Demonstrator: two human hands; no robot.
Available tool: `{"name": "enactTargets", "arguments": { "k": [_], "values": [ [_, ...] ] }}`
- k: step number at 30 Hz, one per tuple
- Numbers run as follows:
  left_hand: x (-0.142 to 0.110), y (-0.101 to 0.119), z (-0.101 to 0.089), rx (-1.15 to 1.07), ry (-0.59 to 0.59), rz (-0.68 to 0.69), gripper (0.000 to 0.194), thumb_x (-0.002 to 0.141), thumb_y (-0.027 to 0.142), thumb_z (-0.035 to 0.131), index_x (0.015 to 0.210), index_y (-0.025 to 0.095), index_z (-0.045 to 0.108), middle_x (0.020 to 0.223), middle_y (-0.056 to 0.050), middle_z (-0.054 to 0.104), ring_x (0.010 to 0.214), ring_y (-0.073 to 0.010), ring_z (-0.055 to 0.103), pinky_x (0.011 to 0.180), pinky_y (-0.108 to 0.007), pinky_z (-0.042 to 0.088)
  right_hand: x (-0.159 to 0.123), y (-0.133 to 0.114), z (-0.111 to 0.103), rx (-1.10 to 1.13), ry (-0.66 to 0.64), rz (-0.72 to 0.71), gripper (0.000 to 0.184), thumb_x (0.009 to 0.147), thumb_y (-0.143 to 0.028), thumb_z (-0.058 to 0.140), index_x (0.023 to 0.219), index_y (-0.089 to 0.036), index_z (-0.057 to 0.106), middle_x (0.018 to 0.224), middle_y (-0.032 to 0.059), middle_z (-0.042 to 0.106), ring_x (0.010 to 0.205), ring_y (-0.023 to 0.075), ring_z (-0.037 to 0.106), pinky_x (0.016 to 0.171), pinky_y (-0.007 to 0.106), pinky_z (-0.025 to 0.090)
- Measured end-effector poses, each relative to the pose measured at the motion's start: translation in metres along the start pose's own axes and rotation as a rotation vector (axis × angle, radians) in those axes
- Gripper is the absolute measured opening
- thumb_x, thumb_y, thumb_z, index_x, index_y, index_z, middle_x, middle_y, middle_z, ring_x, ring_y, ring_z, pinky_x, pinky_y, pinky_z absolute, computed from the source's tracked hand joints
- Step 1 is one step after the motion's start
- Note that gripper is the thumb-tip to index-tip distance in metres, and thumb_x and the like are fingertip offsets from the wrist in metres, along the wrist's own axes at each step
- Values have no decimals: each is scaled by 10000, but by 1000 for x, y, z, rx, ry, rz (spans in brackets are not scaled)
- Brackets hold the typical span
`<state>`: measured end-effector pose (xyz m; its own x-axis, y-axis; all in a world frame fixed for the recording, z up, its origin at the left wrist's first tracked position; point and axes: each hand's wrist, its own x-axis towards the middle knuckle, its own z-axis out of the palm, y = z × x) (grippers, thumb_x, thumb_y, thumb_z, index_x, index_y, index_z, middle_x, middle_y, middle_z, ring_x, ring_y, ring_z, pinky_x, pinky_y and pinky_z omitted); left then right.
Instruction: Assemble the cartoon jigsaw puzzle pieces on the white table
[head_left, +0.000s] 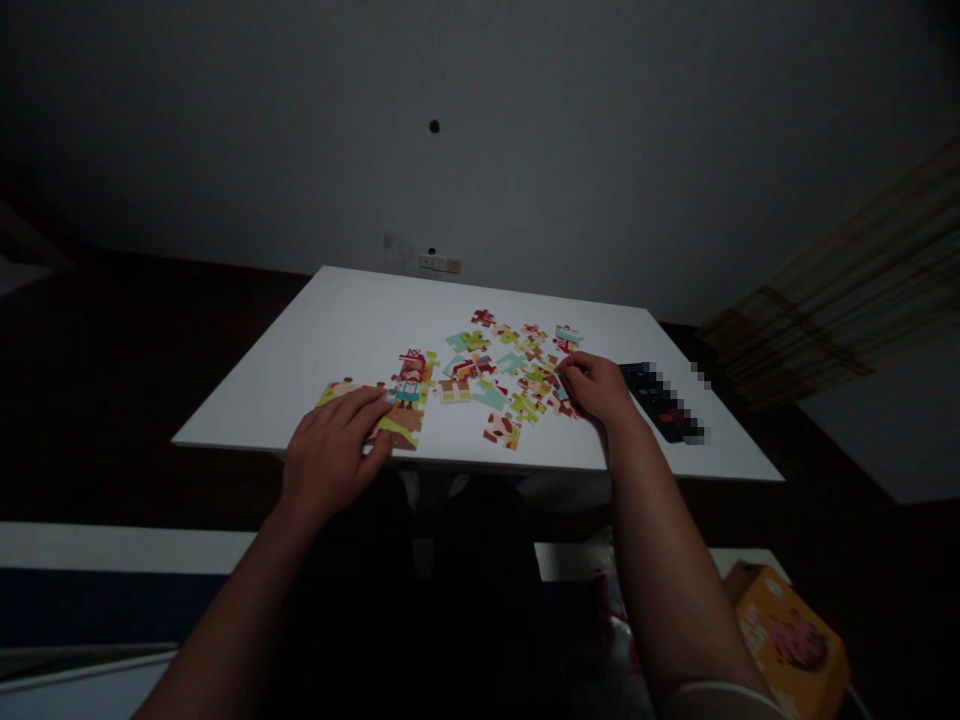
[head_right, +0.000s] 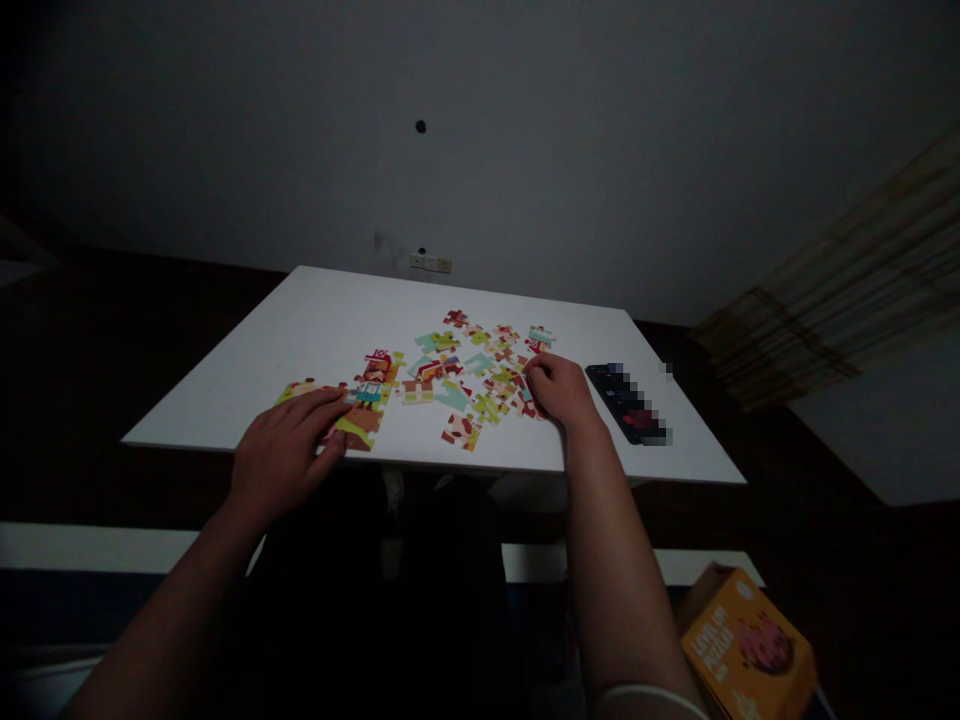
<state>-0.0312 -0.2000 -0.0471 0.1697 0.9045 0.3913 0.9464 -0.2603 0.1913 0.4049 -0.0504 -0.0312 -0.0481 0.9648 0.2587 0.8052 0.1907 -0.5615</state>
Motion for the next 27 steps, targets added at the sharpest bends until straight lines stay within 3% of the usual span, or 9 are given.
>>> {"name": "enactTargets", "arguments": {
  "k": [8,16,27],
  "values": [
    [0,1,0,12,1,-9,440,1078,355,567,1497,324,697,1616,-73,685,1453,-355,642,1139,-582,535,0,-5,-2,-9,-3,18,273,902,-357,576,935,-258,828,804,66,804,757,294,692,731,390,520],
    [0,2,-2,13,-15,-16,434,1091,368,536,1481,282,704,1630,-79,673,1456,-360,642,1159,-576,518,-2,-3,-1,19,0,-14,265,916,-343,570,927,-258,820,894,67,827,846,297,728,819,393,531],
    [0,3,-2,-25,-7,-23,437,1067,353,562,1473,302,715,1616,-86,681,1457,-370,644,1155,-593,521,0,-2,-1,-4,-11,26,297,899,-368,568,962,-251,834,748,55,773,720,285,680,691,381,498]
  ]
}}
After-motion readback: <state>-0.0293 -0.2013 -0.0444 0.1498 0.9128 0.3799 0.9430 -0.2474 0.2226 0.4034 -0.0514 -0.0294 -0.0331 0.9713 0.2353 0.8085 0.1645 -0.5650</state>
